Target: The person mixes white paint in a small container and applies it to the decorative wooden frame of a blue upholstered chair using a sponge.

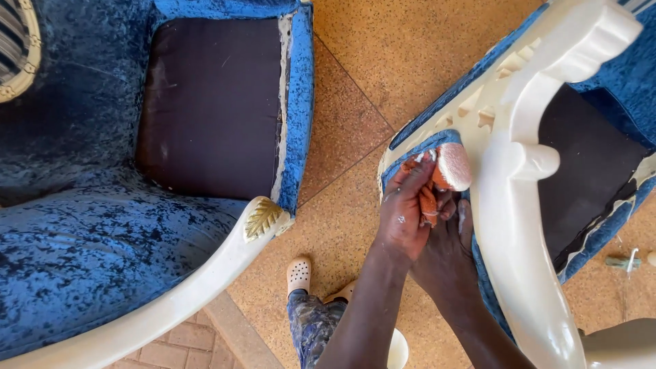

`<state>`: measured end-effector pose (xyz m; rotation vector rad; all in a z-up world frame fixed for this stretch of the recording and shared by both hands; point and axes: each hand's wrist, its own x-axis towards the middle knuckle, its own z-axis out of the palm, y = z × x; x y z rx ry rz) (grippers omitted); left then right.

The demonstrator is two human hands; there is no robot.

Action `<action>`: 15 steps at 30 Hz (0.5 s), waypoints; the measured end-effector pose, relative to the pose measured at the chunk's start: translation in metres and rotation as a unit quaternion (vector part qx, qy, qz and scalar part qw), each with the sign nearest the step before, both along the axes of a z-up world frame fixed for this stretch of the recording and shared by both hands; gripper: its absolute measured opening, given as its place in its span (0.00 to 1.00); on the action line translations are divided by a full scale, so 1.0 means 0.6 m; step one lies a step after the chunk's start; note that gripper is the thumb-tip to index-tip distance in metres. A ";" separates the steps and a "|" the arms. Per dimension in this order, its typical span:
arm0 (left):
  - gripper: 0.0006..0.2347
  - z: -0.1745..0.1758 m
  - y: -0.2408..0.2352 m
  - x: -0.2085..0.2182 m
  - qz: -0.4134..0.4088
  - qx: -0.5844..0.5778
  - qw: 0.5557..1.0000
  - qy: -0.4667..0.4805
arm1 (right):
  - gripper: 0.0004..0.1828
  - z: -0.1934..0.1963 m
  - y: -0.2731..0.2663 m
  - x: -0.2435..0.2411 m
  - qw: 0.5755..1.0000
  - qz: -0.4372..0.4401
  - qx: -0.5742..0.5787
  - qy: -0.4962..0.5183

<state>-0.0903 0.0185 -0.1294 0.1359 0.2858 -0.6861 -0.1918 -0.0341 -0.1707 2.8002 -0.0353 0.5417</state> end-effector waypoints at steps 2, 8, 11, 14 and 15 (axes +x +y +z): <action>0.04 -0.012 -0.004 -0.006 -0.004 0.022 1.000 0.001 | 0.23 -0.008 -0.006 0.000 1.000 0.005 -0.023 -0.003; 0.02 -0.039 -0.051 -0.022 0.034 0.071 0.997 -0.020 | 0.30 -0.018 -0.024 -0.030 0.990 -0.018 -0.073 0.117; 0.11 -0.001 -0.045 -0.011 0.031 0.106 0.987 -0.114 | 0.34 -0.026 -0.031 -0.046 0.988 -0.018 -0.065 0.141; 0.07 0.011 -0.035 -0.023 0.013 0.192 0.965 -0.176 | 0.30 -0.050 -0.040 -0.066 0.985 0.002 -0.096 0.142; 0.08 0.017 -0.023 -0.034 -0.014 0.197 0.964 -0.181 | 0.32 -0.053 -0.039 -0.070 0.980 -0.018 -0.117 0.159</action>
